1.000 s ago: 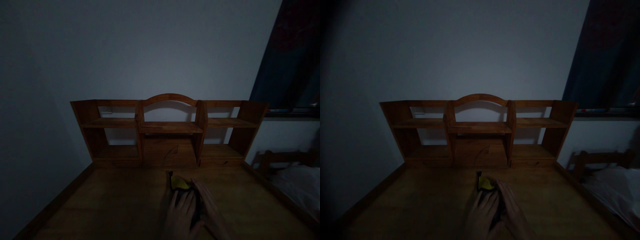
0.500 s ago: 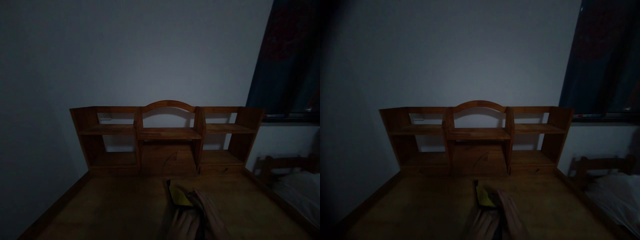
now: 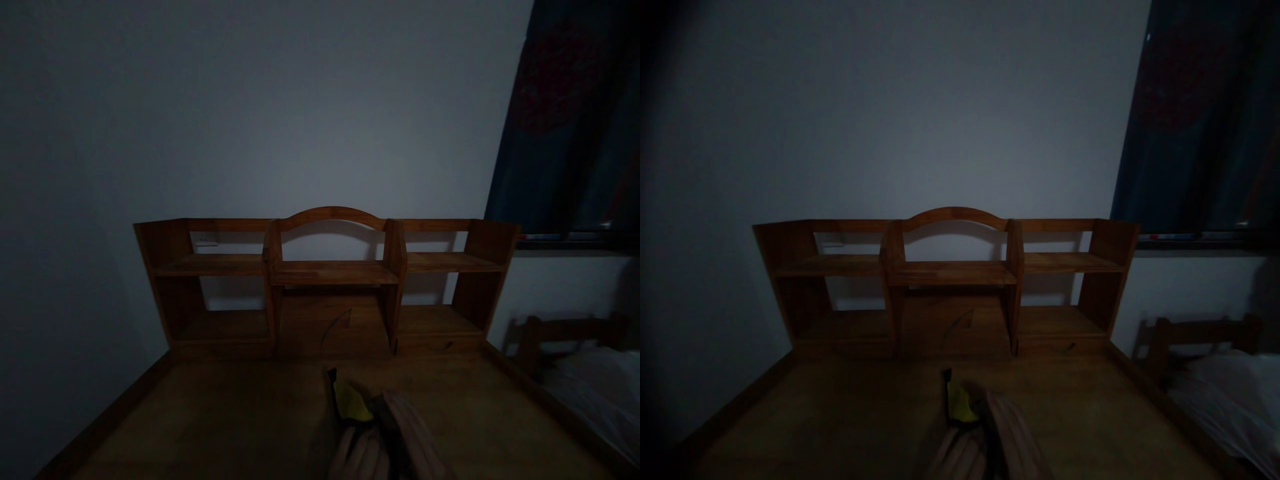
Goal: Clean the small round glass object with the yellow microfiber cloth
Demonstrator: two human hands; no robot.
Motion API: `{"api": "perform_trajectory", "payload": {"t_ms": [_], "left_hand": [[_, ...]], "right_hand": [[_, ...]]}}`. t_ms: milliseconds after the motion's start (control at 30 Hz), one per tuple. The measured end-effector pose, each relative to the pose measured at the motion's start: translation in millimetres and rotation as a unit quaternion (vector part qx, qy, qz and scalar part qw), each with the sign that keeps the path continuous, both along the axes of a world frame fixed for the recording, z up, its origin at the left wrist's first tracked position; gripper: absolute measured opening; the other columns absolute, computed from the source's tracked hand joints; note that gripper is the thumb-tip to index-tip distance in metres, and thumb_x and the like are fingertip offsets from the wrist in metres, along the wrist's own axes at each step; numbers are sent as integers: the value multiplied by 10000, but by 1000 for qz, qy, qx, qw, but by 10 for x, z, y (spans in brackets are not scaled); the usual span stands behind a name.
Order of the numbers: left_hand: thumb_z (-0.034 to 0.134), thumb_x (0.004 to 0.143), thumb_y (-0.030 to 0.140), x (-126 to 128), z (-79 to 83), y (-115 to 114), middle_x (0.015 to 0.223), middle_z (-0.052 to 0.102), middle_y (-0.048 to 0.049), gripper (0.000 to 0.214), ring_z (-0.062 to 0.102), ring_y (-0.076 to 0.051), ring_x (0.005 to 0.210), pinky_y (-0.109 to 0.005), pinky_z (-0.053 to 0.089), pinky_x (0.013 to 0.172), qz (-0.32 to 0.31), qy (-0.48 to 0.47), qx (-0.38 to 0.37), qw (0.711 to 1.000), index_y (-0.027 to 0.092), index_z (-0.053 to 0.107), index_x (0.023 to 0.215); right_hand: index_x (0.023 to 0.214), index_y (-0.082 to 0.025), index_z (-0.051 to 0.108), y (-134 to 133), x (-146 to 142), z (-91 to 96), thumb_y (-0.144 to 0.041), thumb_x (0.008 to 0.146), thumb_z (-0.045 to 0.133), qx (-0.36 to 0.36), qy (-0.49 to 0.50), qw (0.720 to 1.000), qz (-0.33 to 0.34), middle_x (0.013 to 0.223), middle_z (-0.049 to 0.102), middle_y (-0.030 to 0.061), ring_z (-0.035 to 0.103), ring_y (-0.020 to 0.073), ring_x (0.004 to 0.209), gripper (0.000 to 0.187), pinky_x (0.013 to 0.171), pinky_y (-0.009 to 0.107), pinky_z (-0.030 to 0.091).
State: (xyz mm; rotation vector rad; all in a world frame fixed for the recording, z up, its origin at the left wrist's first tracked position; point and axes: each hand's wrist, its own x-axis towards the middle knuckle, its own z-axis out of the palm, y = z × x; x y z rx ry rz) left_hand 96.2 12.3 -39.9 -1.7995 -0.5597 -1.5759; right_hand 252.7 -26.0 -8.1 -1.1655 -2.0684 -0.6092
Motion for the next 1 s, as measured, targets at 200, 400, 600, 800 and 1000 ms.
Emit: {"api": "perform_trajectory", "payload": {"t_ms": [200, 400, 600, 800, 1000], "left_hand": [[471, 892, 238, -118, 64, -4, 705, 686, -30, 216, 665, -160, 724, -427, 406, 1009, -9, 95, -44, 994, 206, 653, 781], [383, 919, 157, -98, 272, -29, 1085, 683, -44, 299, 483, -146, 1236, -373, 194, 1142, 35, 133, 7, 991, 195, 666, 1009], [352, 918, 181, -44, 222, -30, 1062, 690, -62, 326, 536, -170, 1176, -408, 207, 1139, 69, 74, -19, 995, 189, 659, 1027], [384, 903, 139, -26, 92, -43, 733, 701, -41, 295, 664, -139, 771, -393, 303, 1086, 39, 29, -5, 999, 169, 634, 750], [364, 924, 158, -75, 148, -62, 617, 660, -16, 314, 641, -131, 603, -334, 457, 907, -4, -10, -25, 1000, 185, 589, 706]], "right_hand": [[1459, -155, 278, 10, -60, -16, -114, 869, 302, 9, 40, 999, 11, 1409, 419, 52, 469, 236, 1241, 591, 1029, 337, 424], [1468, -155, 245, 50, -36, -39, -177, 909, 313, 37, 83, 996, 23, 1403, 427, 67, 476, 231, 1236, 563, 1035, 335, 421], [1434, -114, 325, 75, -14, -29, -126, 902, 303, 63, 30, 997, 29, 1403, 432, 58, 451, 187, 1256, 533, 1077, 253, 338], [1442, -94, 299, 52, -12, -27, -138, 864, 360, 46, -19, 999, 4, 1417, 406, 88, 449, 234, 1257, 583, 1055, 314, 383], [1442, -124, 312, 15, -74, -20, -56, 825, 299, 33, -15, 999, 17, 1394, 441, 53, 474, 199, 1237, 621, 1033, 278, 407]]}}
